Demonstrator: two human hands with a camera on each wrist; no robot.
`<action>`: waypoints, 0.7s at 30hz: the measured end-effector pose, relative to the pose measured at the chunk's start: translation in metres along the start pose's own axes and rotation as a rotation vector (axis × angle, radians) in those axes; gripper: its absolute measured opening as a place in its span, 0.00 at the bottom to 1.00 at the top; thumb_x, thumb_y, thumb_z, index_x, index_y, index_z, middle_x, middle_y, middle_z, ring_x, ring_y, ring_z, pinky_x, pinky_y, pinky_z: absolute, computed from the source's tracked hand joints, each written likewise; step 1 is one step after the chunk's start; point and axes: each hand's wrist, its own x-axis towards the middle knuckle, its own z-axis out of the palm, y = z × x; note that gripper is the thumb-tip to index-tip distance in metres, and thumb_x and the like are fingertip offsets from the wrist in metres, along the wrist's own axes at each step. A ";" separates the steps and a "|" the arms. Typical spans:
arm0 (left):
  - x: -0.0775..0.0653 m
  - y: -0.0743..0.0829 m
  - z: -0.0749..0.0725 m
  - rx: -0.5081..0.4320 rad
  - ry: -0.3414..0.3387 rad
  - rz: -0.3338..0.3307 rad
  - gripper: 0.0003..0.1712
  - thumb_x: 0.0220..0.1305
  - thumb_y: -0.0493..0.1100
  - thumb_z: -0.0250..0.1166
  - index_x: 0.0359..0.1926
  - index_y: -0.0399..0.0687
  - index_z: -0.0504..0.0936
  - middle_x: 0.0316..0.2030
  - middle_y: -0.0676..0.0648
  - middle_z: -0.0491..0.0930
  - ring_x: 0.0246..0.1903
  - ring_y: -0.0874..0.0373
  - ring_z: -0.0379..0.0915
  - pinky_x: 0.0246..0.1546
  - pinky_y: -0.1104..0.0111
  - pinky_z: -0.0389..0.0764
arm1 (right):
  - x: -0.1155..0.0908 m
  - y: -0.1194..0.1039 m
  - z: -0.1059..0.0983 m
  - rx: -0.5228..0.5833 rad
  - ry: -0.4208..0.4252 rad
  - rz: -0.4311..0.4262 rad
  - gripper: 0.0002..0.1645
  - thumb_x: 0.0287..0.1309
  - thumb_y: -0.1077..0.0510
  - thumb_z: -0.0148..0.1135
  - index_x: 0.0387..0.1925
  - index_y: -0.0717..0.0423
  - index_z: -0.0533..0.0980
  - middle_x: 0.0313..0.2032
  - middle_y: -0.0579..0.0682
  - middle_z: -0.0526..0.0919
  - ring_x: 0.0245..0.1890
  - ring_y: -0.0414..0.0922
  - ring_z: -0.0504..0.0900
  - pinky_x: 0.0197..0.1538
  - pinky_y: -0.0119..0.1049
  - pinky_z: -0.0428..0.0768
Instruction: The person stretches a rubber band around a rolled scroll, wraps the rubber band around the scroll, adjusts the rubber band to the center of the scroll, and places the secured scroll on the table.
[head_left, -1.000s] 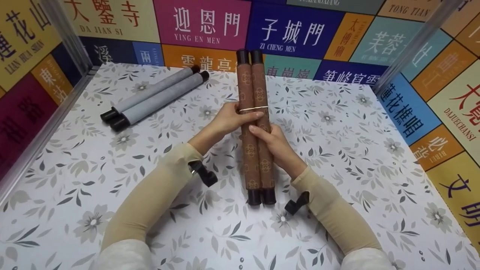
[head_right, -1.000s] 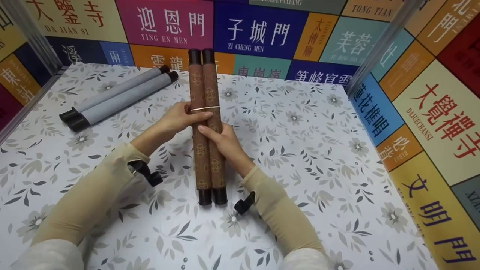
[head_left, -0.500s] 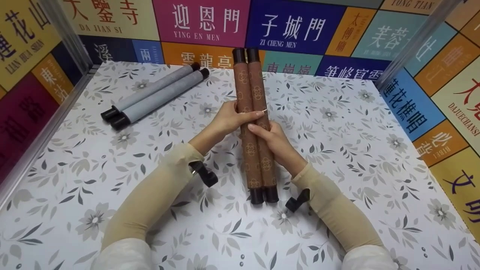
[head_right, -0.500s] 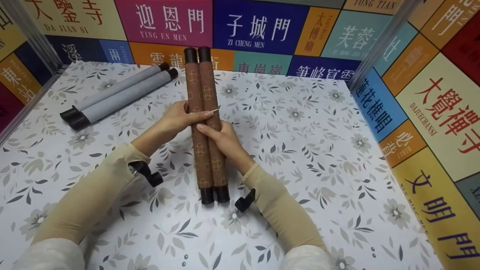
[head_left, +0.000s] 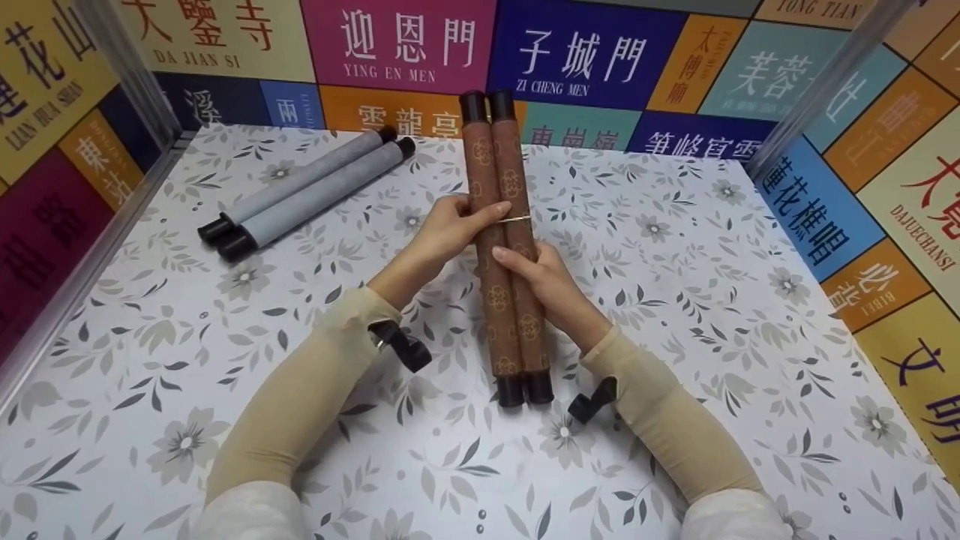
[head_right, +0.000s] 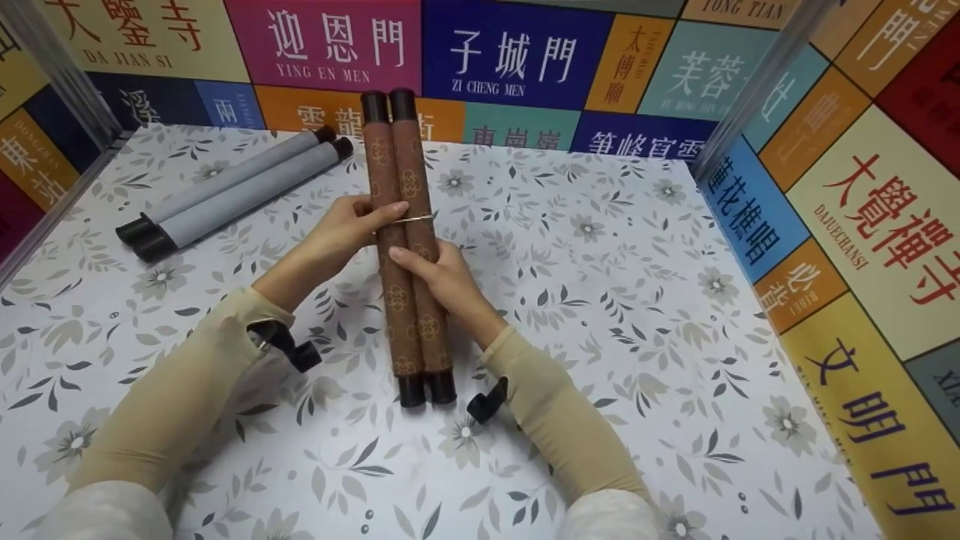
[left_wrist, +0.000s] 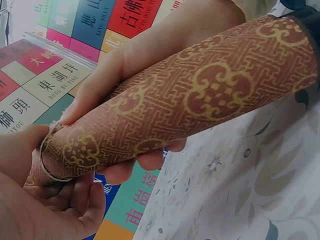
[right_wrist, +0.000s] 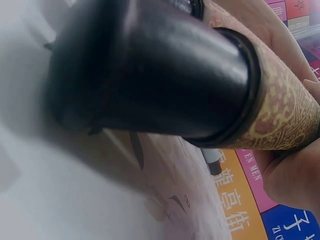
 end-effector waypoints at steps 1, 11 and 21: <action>-0.001 0.000 0.000 0.005 0.011 0.002 0.22 0.56 0.56 0.66 0.39 0.41 0.82 0.30 0.49 0.83 0.29 0.62 0.80 0.35 0.71 0.80 | 0.000 -0.001 0.000 0.006 0.005 0.001 0.27 0.59 0.48 0.60 0.52 0.62 0.71 0.38 0.55 0.84 0.36 0.47 0.85 0.43 0.41 0.83; -0.005 0.005 0.011 0.046 0.007 -0.021 0.23 0.53 0.60 0.67 0.41 0.48 0.85 0.36 0.48 0.85 0.33 0.61 0.80 0.38 0.70 0.80 | 0.001 -0.018 -0.009 0.048 0.062 -0.075 0.27 0.69 0.42 0.41 0.59 0.54 0.67 0.48 0.52 0.78 0.47 0.44 0.80 0.52 0.37 0.78; -0.004 0.002 0.015 0.039 0.077 0.005 0.22 0.52 0.61 0.68 0.37 0.48 0.85 0.31 0.50 0.84 0.30 0.61 0.77 0.33 0.71 0.77 | 0.000 -0.017 -0.012 0.080 0.034 -0.038 0.22 0.67 0.49 0.49 0.54 0.60 0.72 0.42 0.51 0.83 0.42 0.44 0.83 0.46 0.37 0.81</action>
